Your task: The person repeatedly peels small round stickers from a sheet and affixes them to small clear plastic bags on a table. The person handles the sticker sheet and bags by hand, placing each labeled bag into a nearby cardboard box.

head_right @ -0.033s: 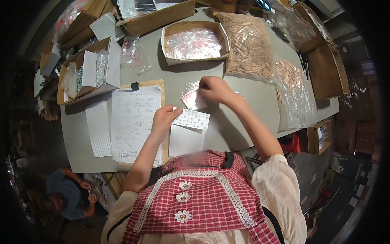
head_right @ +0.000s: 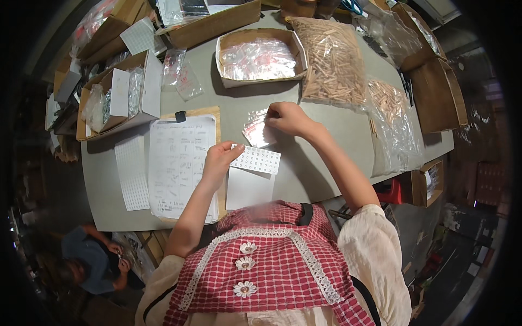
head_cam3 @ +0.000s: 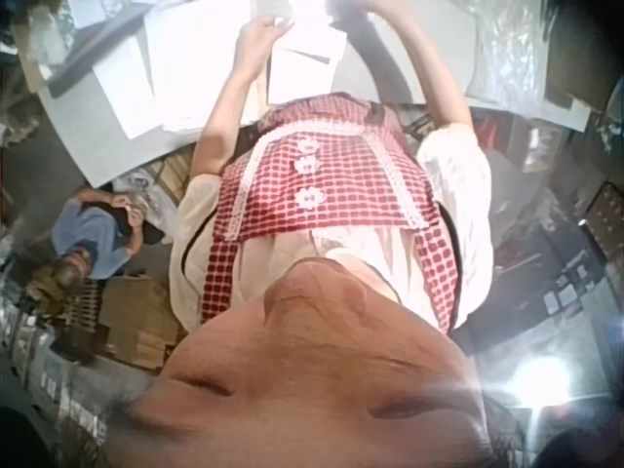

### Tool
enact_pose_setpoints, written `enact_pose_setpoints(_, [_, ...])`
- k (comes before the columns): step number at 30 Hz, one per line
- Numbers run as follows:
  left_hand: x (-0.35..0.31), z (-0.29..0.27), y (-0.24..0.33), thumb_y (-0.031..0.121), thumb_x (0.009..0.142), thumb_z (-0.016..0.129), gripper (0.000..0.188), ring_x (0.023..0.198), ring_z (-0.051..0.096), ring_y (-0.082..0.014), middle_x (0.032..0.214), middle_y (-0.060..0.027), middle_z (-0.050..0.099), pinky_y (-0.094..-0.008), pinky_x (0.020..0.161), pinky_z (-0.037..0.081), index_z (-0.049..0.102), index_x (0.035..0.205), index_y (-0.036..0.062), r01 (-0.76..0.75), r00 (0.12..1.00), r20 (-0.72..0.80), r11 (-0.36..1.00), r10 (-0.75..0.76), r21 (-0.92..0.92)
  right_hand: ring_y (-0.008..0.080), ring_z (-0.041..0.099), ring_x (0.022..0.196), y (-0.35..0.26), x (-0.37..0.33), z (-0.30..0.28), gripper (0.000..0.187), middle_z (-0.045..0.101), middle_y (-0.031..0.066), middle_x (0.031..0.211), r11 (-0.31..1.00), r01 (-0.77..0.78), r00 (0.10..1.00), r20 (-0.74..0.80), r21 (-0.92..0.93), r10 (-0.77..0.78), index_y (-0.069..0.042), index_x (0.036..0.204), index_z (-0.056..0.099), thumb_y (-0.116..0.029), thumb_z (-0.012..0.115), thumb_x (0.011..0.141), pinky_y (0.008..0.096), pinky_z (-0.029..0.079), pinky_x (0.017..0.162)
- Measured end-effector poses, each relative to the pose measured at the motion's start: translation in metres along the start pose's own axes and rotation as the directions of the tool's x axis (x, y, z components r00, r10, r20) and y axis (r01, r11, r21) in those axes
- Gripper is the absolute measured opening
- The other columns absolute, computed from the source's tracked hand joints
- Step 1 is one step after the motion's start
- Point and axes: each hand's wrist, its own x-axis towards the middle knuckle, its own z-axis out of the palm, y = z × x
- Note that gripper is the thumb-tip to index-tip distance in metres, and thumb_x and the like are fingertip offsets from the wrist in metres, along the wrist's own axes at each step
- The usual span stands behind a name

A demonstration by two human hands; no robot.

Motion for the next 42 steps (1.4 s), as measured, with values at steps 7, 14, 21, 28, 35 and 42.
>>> enact_pose_setpoints(7, [-0.007, 0.002, 0.014, 0.018, 0.102, 0.065, 0.023, 0.084, 0.069, -0.0087, 0.096, -0.0090, 0.075, -0.0226, 0.077, 0.053, 0.068, 0.107, -0.0040, 0.012, 0.999, 0.053, 0.996, -0.007, -0.093, 0.0428, 0.068, 0.088, 0.031, -0.005, -0.002, 0.021, 0.072, 0.0225, 0.091, 0.907, -0.141, 0.981, -0.177, -0.397, 0.075, 0.000, 0.088, 0.069, -0.020, 0.071, 0.080, 0.0494, 0.054, 0.077])
enact_pose_setpoints(14, [-0.002, -0.010, 0.012, 0.020, 0.107, 0.055, 0.030, 0.093, 0.067, -0.0088, 0.104, -0.0063, 0.074, -0.0250, 0.086, 0.052, 0.068, 0.119, -0.0041, 0.018, 0.984, 0.175, 0.999, -0.023, 0.030, 0.0387, 0.068, 0.088, 0.004, -0.012, -0.016, 0.029, 0.070, 0.0239, 0.096, 0.993, 0.116, 0.993, 0.034, -0.010, -0.115, 0.003, 0.102, 0.064, -0.020, 0.072, 0.087, 0.0442, 0.053, 0.078])
enact_pose_setpoints(21, [-0.006, -0.014, 0.017, 0.021, 0.108, 0.052, 0.031, 0.092, 0.064, -0.0076, 0.103, -0.0037, 0.072, -0.0250, 0.086, 0.050, 0.067, 0.122, -0.0024, 0.046, 0.975, 0.219, 0.999, -0.041, -0.019, 0.0405, 0.068, 0.088, 0.002, -0.009, 0.016, 0.018, 0.071, 0.0219, 0.091, 0.902, 0.197, 0.949, -0.157, -0.385, -0.275, 0.001, 0.098, 0.060, -0.009, 0.065, 0.083, 0.0490, 0.054, 0.076])
enact_pose_setpoints(28, [-0.007, -0.009, 0.015, 0.021, 0.105, 0.060, 0.017, 0.074, 0.055, -0.0021, 0.084, 0.0033, 0.066, -0.0213, 0.067, 0.043, 0.061, 0.103, 0.0044, -0.006, 0.991, 0.131, 1.000, 0.002, 0.031, 0.0405, 0.067, 0.083, -0.009, -0.030, 0.002, 0.023, 0.067, 0.0202, 0.084, 0.886, -0.059, 0.969, -0.241, -0.460, -0.061, 0.000, 0.093, 0.056, -0.013, 0.070, 0.080, 0.0516, 0.054, 0.073])
enact_pose_setpoints(35, [-0.007, -0.006, 0.017, 0.021, 0.097, 0.066, 0.019, 0.071, 0.054, -0.0073, 0.079, 0.0005, 0.064, -0.0251, 0.063, 0.043, 0.064, 0.095, 0.0031, 0.025, 0.996, 0.082, 1.000, -0.025, 0.004, 0.0398, 0.061, 0.100, -0.060, -0.049, 0.054, 0.038, 0.061, 0.0175, 0.100, 0.935, 0.292, 0.952, -0.030, -0.202, -0.304, -0.003, 0.105, 0.057, 0.002, 0.073, 0.071, 0.0477, 0.051, 0.084])
enact_pose_setpoints(42, [0.000, -0.007, 0.005, 0.017, 0.095, 0.063, 0.016, 0.069, 0.054, -0.0068, 0.076, 0.0012, 0.062, -0.0253, 0.060, 0.043, 0.066, 0.089, 0.0024, 0.067, 0.997, 0.041, 0.996, -0.064, -0.065, 0.0338, 0.062, 0.094, -0.066, -0.057, 0.071, 0.031, 0.061, 0.0143, 0.097, 0.805, 0.372, 0.865, -0.140, -0.463, -0.481, -0.003, 0.101, 0.060, -0.004, 0.070, 0.071, 0.0430, 0.052, 0.083])
